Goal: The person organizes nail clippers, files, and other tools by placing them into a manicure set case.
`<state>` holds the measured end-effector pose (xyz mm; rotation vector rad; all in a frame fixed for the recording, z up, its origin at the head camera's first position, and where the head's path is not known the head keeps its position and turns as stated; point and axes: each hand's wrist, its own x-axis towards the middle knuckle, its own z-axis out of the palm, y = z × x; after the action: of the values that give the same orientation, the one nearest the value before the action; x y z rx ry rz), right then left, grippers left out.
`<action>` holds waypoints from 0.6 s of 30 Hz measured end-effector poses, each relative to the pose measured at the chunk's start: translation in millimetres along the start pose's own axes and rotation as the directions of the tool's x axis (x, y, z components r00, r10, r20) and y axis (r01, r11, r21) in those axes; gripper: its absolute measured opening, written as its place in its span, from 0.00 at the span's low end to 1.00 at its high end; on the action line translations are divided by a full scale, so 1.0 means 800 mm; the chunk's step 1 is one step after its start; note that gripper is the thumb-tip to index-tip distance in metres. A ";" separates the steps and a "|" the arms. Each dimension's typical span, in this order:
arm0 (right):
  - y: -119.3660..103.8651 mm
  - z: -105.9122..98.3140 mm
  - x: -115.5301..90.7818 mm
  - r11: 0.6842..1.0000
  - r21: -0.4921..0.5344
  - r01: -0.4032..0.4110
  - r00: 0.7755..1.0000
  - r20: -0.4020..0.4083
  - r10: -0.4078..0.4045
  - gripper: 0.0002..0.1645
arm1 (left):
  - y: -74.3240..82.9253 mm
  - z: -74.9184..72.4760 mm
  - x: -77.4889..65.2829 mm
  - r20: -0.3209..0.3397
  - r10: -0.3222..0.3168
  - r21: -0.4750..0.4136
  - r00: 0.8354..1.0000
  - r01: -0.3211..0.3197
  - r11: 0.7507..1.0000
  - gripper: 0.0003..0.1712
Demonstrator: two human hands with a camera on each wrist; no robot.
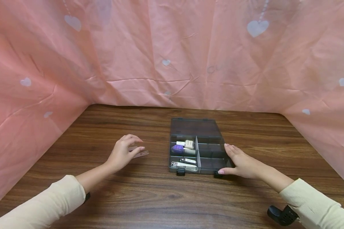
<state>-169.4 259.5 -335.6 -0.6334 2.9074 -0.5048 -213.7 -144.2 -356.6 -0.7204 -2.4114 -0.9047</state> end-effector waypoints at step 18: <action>0.001 0.000 0.000 1.000 -0.003 -0.010 1.000 0.009 0.010 0.64 | -0.037 -0.008 -0.049 0.048 -0.224 0.078 0.973 0.220 0.972 0.12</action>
<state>-169.9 260.0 -335.9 -0.6197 2.9019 -0.4951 -201.0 -179.8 -388.7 -0.4609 -2.5990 -0.8870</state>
